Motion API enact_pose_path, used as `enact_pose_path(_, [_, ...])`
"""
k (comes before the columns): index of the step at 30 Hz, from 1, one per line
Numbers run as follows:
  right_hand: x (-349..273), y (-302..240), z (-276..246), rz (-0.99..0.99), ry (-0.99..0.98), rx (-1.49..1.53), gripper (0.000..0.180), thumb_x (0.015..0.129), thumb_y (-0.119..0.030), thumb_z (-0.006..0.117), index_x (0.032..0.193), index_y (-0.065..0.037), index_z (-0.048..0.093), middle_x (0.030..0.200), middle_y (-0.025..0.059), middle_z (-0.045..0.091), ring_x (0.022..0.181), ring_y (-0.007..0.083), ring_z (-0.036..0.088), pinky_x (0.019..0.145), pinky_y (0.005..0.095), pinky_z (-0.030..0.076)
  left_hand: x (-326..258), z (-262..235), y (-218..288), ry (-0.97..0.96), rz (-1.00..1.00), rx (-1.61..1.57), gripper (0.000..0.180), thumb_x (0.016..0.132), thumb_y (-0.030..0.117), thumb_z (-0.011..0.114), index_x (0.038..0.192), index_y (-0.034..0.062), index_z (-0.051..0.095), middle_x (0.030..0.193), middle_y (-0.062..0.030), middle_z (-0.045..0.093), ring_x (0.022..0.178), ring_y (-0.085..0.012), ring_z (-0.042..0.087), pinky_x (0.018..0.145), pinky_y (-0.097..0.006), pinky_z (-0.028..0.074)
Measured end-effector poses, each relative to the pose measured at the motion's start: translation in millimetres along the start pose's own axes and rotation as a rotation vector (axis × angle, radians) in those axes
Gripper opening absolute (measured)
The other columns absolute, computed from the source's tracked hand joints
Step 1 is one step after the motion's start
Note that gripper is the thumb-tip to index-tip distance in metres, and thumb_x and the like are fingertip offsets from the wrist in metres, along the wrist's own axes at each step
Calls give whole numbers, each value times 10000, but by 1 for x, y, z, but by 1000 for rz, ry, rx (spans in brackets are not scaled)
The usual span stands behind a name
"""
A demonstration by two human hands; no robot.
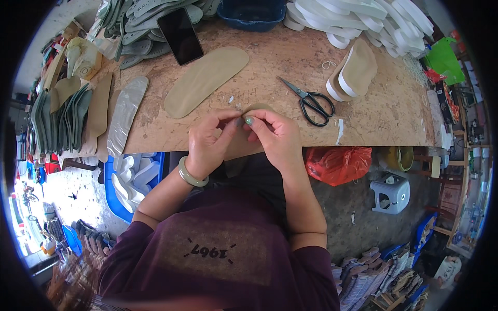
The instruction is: The recorder prepares shoe insoles by applying adhesive, trimming edges with scissors, and aligning them with outsoles.
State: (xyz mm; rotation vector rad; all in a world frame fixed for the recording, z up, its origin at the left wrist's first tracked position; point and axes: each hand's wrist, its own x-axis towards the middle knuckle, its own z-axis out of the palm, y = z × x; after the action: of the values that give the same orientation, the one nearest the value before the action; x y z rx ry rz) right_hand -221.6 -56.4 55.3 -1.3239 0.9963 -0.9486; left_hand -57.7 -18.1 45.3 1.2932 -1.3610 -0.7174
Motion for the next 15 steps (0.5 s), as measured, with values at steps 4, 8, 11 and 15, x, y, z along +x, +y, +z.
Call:
enact_pose_path(4, [-1, 0, 4, 17, 19, 25, 156, 972, -67, 594, 1037, 37, 691, 828, 45, 697, 688, 83, 632, 641, 226, 507, 2, -2, -6, 8, 281, 180, 177, 847, -14, 678, 1013, 46, 694, 982, -99, 700, 811, -259, 705, 658, -318, 565])
enact_pose_path(8, [0, 2, 6, 38, 20, 12, 152, 973, -65, 590, 1026, 37, 688, 826, 44, 697, 688, 88, 638, 642, 226, 509, 4, -3, -7, 32, 386, 249, 205, 814, -30, 686, 1001, 53, 698, 994, -87, 700, 813, -248, 705, 657, -317, 570])
enact_pose_path(11, [0, 1, 6, 24, 27, -2, 147, 973, -63, 588, 1012, 38, 687, 824, 44, 695, 689, 90, 642, 639, 225, 510, 3, -4, -7, 30, 399, 253, 209, 801, -31, 689, 994, 47, 698, 993, -84, 698, 816, -250, 704, 664, -323, 571])
enact_pose_path(15, [0, 1, 6, 15, 20, 3, 132, 965, -54, 593, 995, 36, 685, 800, 39, 689, 689, 85, 639, 633, 223, 510, 2, -4, -7, 33, 426, 270, 205, 797, -29, 691, 990, 40, 695, 990, -85, 698, 815, -256, 704, 673, -327, 571])
